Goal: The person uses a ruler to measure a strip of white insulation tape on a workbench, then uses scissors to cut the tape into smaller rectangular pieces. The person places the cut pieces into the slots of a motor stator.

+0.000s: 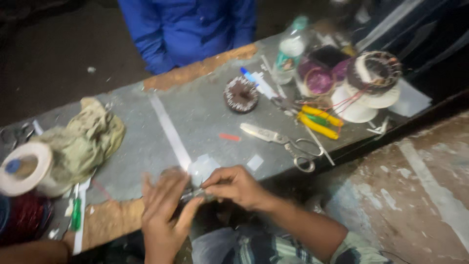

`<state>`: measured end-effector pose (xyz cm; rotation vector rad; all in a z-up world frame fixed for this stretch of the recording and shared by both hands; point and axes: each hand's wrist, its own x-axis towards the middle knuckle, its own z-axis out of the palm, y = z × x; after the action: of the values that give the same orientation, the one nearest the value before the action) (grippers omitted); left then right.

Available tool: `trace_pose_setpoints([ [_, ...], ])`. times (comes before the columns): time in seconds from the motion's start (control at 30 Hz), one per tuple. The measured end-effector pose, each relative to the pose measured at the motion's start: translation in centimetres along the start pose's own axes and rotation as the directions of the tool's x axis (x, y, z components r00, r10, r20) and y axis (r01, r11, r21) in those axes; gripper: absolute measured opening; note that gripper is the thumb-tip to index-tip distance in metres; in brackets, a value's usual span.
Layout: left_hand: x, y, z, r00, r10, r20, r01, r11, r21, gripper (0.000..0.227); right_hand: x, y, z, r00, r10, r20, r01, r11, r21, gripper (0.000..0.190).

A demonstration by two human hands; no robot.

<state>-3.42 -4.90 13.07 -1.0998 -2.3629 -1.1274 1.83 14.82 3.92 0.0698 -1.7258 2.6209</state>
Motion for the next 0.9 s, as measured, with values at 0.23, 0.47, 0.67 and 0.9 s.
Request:
trace_pose_setpoints([
  [0.23, 0.0, -1.5, 0.8, 0.986, -0.165, 0.008, 0.164, 0.976, -0.142, 0.053, 0.2, 3.1, -0.7, 0.997, -0.020, -0.077, -0.015, 0.902, -0.431, 0.014],
  [0.47, -3.2, -3.0, -0.2, 0.969, -0.228, -0.099, 0.195, 0.944, -0.266, 0.052, 0.3, 4.8, 0.9, 0.990, -0.059, -0.131, -0.020, 0.846, -0.533, 0.015],
  [0.67, -3.9, -4.2, -1.0, 0.951, -0.267, -0.155, 0.201, 0.917, -0.344, 0.053, 0.0, 4.3, 3.8, 0.969, -0.188, -0.158, 0.072, 0.833, -0.549, 0.014],
  [0.9, -4.3, -5.4, -1.4, 0.952, -0.262, -0.158, 0.187, 0.907, -0.378, 0.054, 1.0, 2.0, 4.4, 0.938, -0.345, 0.028, 0.236, 0.579, -0.780, 0.013],
])
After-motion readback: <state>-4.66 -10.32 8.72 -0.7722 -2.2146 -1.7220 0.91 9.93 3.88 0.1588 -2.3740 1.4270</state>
